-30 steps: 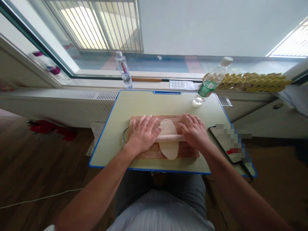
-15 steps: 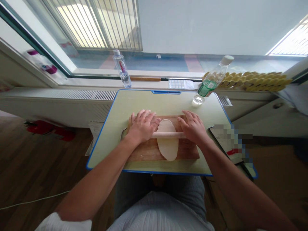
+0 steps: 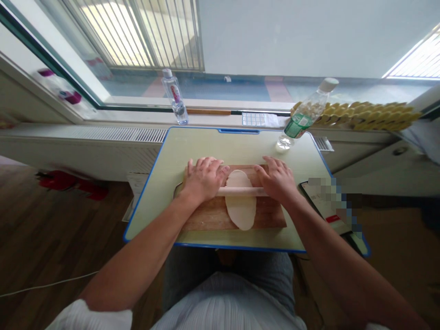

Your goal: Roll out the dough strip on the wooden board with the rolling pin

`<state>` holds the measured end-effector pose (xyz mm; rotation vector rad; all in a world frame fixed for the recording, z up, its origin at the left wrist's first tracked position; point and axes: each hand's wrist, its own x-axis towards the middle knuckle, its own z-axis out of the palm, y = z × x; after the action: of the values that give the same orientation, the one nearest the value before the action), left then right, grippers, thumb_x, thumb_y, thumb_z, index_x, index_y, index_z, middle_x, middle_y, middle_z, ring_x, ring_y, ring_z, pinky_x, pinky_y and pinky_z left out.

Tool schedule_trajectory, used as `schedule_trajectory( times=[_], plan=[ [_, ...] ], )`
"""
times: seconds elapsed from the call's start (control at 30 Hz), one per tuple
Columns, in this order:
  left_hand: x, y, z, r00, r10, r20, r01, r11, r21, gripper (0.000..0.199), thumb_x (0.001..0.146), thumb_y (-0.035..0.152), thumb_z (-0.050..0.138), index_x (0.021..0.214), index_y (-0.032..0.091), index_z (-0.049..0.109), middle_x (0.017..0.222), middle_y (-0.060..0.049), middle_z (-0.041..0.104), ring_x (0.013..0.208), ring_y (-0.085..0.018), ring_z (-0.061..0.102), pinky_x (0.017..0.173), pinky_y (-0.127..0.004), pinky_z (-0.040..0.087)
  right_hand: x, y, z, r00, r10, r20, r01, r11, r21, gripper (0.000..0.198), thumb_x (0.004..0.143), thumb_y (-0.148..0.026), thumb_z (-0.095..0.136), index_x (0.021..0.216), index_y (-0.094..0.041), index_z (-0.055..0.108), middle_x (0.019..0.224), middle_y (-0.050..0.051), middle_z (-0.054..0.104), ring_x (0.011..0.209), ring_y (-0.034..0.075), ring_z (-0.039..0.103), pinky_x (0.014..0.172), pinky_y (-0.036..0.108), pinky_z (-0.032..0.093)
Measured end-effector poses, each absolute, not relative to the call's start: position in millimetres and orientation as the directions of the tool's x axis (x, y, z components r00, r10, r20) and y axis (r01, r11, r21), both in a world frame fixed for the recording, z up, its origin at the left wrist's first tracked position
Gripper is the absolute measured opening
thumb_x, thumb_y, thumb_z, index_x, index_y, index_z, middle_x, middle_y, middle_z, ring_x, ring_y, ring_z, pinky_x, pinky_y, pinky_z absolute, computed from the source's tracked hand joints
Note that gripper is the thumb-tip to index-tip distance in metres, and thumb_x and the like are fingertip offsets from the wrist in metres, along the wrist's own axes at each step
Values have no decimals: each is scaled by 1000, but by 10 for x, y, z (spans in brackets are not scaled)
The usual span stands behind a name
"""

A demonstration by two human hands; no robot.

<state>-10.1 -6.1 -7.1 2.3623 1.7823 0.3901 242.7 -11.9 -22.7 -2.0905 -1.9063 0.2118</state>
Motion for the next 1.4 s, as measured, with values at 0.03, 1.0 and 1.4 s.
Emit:
schedule_trajectory(
  times=[0.03,1.0,1.4],
  plan=[
    [-103,-113,-72,260,960,107,917,-281,282,57,114,60,30,148,32,67,159,-9,63,148,-33,51,130,-68,25,2434,-172,-247,96,990,101,952,-62,-301,64,109,-55,41,159,-19,56,163,14,57,152,34,47,125,54,38],
    [-62,-39,20,272,958,92,941,-285,184,56,112,62,34,141,33,72,139,-11,70,130,-34,58,113,-54,40,2439,-184,-217,125,990,58,937,-98,-336,69,108,-56,38,163,-17,51,166,14,54,154,36,45,127,55,36],
    [-47,148,17,275,957,95,942,-288,173,52,114,57,33,124,31,76,123,-11,74,121,-32,62,103,-49,40,2422,62,-156,172,979,105,928,-125,-352,66,107,-53,42,158,-15,56,159,19,60,147,39,52,123,58,39]
  ],
)
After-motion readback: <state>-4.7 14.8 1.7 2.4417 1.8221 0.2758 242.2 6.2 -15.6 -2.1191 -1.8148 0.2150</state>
